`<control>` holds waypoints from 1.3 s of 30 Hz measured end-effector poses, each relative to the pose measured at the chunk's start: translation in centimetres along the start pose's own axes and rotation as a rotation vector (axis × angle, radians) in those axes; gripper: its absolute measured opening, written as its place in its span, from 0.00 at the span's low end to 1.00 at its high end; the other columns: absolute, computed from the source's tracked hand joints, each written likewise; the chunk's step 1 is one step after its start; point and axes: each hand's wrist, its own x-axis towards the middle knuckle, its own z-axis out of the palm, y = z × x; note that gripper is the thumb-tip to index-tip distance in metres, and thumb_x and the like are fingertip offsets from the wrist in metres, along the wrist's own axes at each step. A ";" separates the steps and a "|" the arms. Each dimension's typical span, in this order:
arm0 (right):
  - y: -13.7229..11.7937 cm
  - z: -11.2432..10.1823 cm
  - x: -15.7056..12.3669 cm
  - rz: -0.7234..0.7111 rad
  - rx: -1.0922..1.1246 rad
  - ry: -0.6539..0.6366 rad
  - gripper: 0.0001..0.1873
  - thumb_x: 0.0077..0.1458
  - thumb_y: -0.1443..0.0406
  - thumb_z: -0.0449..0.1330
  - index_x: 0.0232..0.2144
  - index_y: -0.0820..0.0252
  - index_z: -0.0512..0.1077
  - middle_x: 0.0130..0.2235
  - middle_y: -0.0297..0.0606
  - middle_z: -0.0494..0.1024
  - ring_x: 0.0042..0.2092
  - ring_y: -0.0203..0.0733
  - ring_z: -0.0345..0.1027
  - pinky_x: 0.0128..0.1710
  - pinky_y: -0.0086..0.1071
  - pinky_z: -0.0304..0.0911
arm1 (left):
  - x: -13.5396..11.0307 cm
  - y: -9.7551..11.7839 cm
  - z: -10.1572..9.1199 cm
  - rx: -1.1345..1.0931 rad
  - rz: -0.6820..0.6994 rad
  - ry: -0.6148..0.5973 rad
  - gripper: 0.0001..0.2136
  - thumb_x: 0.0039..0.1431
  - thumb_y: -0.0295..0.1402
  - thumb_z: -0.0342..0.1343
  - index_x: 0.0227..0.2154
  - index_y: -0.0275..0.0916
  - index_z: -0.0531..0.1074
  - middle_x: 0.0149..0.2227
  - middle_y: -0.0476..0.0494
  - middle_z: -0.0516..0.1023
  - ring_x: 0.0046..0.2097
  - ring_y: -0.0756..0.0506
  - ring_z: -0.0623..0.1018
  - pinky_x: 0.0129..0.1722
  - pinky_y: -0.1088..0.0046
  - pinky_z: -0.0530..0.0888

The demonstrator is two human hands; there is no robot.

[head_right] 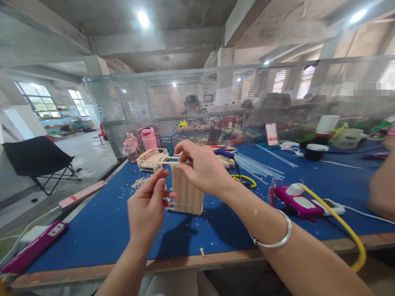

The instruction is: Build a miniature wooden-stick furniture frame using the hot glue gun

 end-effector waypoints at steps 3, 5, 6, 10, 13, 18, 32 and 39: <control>1.2 -0.7 0.1 0.104 0.161 0.157 0.10 0.48 0.66 0.60 0.34 0.55 0.64 0.27 0.29 0.72 0.30 0.36 0.66 0.33 0.34 0.60 | -0.5 -0.9 -2.1 0.065 0.164 0.151 0.15 0.55 0.41 0.58 0.43 0.41 0.76 0.44 0.42 0.80 0.28 0.50 0.78 0.24 0.76 0.74; 2.4 -0.6 -0.3 0.220 0.353 0.280 0.15 0.44 0.65 0.64 0.35 0.55 0.64 0.26 0.28 0.72 0.29 0.35 0.66 0.33 0.34 0.61 | 0.0 -1.8 -3.6 0.060 0.175 0.207 0.18 0.52 0.42 0.61 0.44 0.41 0.73 0.46 0.41 0.78 0.38 0.46 0.78 0.31 0.74 0.76; 3.1 -0.4 -0.6 0.280 0.456 0.340 0.17 0.42 0.64 0.65 0.35 0.55 0.64 0.26 0.28 0.72 0.29 0.35 0.66 0.33 0.34 0.61 | 0.4 -2.3 -4.2 0.052 0.128 0.211 0.21 0.48 0.43 0.63 0.44 0.41 0.72 0.46 0.40 0.76 0.41 0.45 0.78 0.35 0.72 0.76; 5.9 2.3 -3.2 0.440 0.688 0.488 0.23 0.37 0.58 0.67 0.34 0.53 0.60 0.26 0.26 0.71 0.29 0.36 0.67 0.32 0.34 0.63 | 1.5 -3.7 -5.8 -0.057 -0.213 0.022 0.26 0.43 0.50 0.64 0.42 0.39 0.70 0.42 0.41 0.77 0.41 0.44 0.78 0.41 0.66 0.75; 7.4 4.6 -5.5 0.528 0.737 0.504 0.25 0.36 0.55 0.67 0.33 0.52 0.59 0.27 0.26 0.70 0.29 0.37 0.68 0.33 0.34 0.64 | 1.4 -4.1 -6.1 -0.143 -0.341 -0.045 0.28 0.38 0.51 0.67 0.39 0.38 0.71 0.36 0.45 0.79 0.38 0.45 0.78 0.40 0.67 0.75; 8.1 6.2 -7.9 0.686 0.764 0.428 0.24 0.32 0.55 0.68 0.31 0.54 0.62 0.26 0.28 0.73 0.28 0.37 0.68 0.31 0.33 0.63 | 2.4 -4.8 -6.5 -0.150 -0.355 -0.057 0.29 0.31 0.49 0.70 0.36 0.37 0.72 0.28 0.49 0.78 0.33 0.46 0.79 0.36 0.70 0.74; 8.7 4.7 -7.7 0.628 0.465 0.204 0.18 0.37 0.51 0.66 0.24 0.58 0.73 0.26 0.33 0.75 0.30 0.39 0.65 0.33 0.33 0.61 | 3.7 -6.8 -7.3 0.136 -0.134 0.117 0.18 0.39 0.42 0.66 0.32 0.36 0.76 0.32 0.45 0.80 0.36 0.45 0.76 0.43 0.67 0.72; 9.6 4.4 -8.8 0.539 0.359 0.203 0.14 0.39 0.54 0.64 0.27 0.57 0.72 0.26 0.32 0.73 0.29 0.38 0.62 0.32 0.32 0.59 | 3.2 -7.0 -7.4 0.166 -0.135 -0.012 0.15 0.41 0.43 0.65 0.29 0.37 0.79 0.33 0.44 0.81 0.38 0.44 0.77 0.46 0.67 0.71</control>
